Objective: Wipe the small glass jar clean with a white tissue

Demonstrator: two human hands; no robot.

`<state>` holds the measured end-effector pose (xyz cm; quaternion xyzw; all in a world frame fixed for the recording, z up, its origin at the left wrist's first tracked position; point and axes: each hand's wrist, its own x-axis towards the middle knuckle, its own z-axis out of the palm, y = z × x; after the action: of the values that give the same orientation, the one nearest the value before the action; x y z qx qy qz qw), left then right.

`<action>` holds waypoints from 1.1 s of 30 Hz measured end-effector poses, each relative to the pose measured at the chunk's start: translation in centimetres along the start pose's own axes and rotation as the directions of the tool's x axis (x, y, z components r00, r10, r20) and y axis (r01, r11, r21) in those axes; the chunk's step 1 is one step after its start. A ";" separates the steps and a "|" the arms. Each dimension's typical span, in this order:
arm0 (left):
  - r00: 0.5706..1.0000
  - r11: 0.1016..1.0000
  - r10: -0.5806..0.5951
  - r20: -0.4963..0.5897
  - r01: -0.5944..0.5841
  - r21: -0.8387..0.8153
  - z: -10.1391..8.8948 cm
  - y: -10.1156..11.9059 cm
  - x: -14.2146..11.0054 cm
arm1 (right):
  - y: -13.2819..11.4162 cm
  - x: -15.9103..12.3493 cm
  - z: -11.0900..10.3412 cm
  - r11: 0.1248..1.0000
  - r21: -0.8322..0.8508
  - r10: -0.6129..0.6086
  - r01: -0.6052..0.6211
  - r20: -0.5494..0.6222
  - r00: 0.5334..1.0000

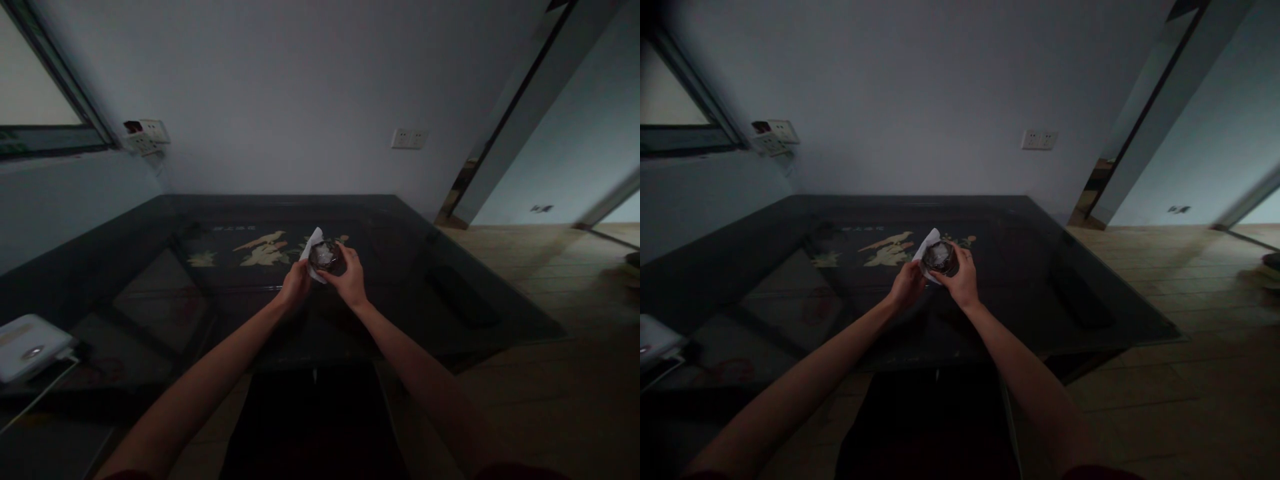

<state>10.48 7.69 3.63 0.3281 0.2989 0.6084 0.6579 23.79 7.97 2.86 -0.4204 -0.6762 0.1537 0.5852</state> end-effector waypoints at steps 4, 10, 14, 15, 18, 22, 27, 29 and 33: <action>0.998 0.999 0.050 0.029 -0.050 0.017 -0.4 -0.6 0.7 | 0.2 0.0 -0.3 1.000 -0.018 -0.008 0.008 0.028 1.000; 1.000 1.000 0.030 0.006 -0.030 -0.004 -0.9 0.3 1.3 | 0.2 0.0 -0.3 0.993 0.115 0.003 -0.021 0.151 0.988; 1.000 0.996 -0.026 0.017 0.027 -0.079 -0.5 1.0 0.6 | 0.2 0.2 0.2 0.934 0.335 0.052 -0.126 0.221 0.974; 0.998 0.994 -0.037 0.041 0.041 -0.102 -0.4 1.0 0.5 | 0.2 0.2 0.3 0.916 0.372 0.067 -0.148 0.220 0.973; 0.993 0.985 -0.057 0.104 0.073 -0.157 -0.1 1.0 0.1 | 0.2 0.3 0.4 0.898 0.412 0.085 -0.157 0.188 0.979; 0.988 0.980 -0.052 0.143 0.078 -0.182 0.1 0.8 0.0 | 0.1 0.1 0.4 0.941 0.325 0.061 -0.097 0.120 0.991; 0.993 0.990 0.019 0.120 -0.002 -0.143 0.3 0.5 0.1 | 0.0 0.0 0.7 0.915 0.368 0.142 -0.167 0.093 0.985; 0.995 0.993 0.040 0.093 -0.029 -0.115 0.3 0.3 0.1 | 0.1 0.0 0.9 0.893 0.408 0.159 -0.190 0.108 0.981; 0.994 0.995 0.065 0.083 -0.059 -0.080 0.2 0.0 0.1 | 0.8 -0.1 1.2 0.910 0.381 0.114 -0.162 0.145 0.983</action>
<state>10.64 7.78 3.80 0.3371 0.2362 0.6251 0.6632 22.99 8.69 1.88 -0.3317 -0.6342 0.3516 0.6034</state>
